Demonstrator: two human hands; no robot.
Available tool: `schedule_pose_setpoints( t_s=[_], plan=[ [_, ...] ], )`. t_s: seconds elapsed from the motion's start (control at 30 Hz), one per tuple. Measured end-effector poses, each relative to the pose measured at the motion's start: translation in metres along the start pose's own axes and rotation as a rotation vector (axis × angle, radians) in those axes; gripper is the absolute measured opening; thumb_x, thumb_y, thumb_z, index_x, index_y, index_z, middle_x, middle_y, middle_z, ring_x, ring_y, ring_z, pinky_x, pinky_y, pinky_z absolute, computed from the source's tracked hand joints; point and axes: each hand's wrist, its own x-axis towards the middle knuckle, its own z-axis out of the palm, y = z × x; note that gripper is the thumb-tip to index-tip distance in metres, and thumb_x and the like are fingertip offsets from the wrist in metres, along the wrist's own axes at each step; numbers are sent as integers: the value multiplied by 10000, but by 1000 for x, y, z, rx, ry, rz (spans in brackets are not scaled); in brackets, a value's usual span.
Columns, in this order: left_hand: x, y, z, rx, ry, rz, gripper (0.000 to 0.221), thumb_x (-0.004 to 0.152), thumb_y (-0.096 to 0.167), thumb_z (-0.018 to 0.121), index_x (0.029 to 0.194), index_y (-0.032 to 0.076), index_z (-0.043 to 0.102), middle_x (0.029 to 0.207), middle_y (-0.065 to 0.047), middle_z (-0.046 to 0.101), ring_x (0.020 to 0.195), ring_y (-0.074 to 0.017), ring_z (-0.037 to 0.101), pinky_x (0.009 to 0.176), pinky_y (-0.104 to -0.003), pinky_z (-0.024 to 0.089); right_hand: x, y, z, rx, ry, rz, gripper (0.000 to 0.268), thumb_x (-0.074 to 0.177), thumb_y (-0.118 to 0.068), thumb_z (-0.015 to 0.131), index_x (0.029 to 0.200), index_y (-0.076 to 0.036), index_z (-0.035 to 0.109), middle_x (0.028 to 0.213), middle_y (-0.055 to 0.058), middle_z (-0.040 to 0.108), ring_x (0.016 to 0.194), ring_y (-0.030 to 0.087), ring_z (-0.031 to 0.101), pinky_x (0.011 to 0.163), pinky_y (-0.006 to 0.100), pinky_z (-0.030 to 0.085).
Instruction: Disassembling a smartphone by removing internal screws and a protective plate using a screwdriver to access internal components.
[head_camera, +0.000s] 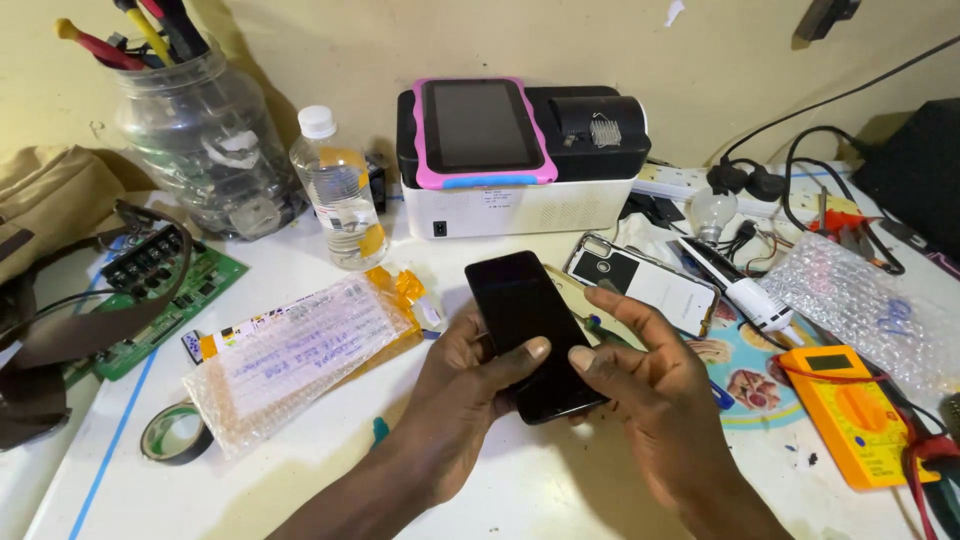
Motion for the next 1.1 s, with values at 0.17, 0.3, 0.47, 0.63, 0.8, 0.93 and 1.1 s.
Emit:
schedule_pose_setpoints(
  t_s=[0.17, 0.3, 0.47, 0.63, 0.8, 0.93, 1.1],
  plan=[
    [11, -9, -12, 112, -128, 53, 549, 715, -9, 782, 1233, 70, 622, 1119, -118, 744, 1033, -242, 697, 863, -429, 587, -1, -6, -5, -53, -97, 62, 389, 851, -85, 755, 1216, 47, 760, 649, 51, 597, 634, 189, 616, 640, 352, 535],
    [11, 0, -13, 138, -198, 22, 467, 773, 46, 745, 1235, -6, 692, 1104, -157, 760, 970, -310, 722, 762, -442, 607, -4, -16, -10, 0, -290, 25, 408, 898, -151, 674, 1243, 65, 703, 798, 157, 686, 655, 257, 666, 509, 381, 584],
    [6, 14, -4, 108, -247, -6, 463, 756, 67, 748, 1209, 31, 660, 1049, -165, 741, 886, -302, 693, 571, -400, 540, -11, -18, -17, -203, -357, -177, 476, 722, -99, 857, 1169, -2, 725, 1016, 164, 796, 891, 266, 799, 688, 354, 634],
    [3, 16, -6, 102, -265, -2, 364, 751, 61, 769, 1102, 23, 683, 1016, -145, 757, 897, -267, 708, 710, -403, 569, -13, -13, -24, -344, -336, -492, 308, 734, -63, 854, 1037, -35, 802, 843, 73, 572, 822, 173, 576, 681, 267, 471],
    [-2, 17, -5, 67, -353, 64, 420, 690, 91, 812, 1082, 19, 681, 988, -121, 741, 896, -245, 707, 757, -381, 584, -19, -12, -23, -406, -262, -547, 262, 716, -104, 856, 974, -126, 819, 796, 2, 456, 771, 137, 477, 679, 265, 384],
    [-6, 18, -4, 76, -373, 56, 440, 694, 91, 792, 1117, 12, 704, 1005, -123, 754, 891, -245, 705, 741, -377, 567, -21, -17, -18, -394, -256, -578, 237, 695, -123, 859, 924, -149, 803, 764, -25, 474, 759, 118, 502, 688, 257, 411],
    [-7, 20, -1, 89, -369, 47, 434, 677, 123, 805, 1087, 22, 704, 980, -105, 746, 877, -232, 698, 729, -372, 555, -22, -17, -18, -432, -233, -610, 245, 674, -135, 868, 905, -161, 792, 737, -32, 491, 778, 121, 507, 708, 247, 413]
  ],
)
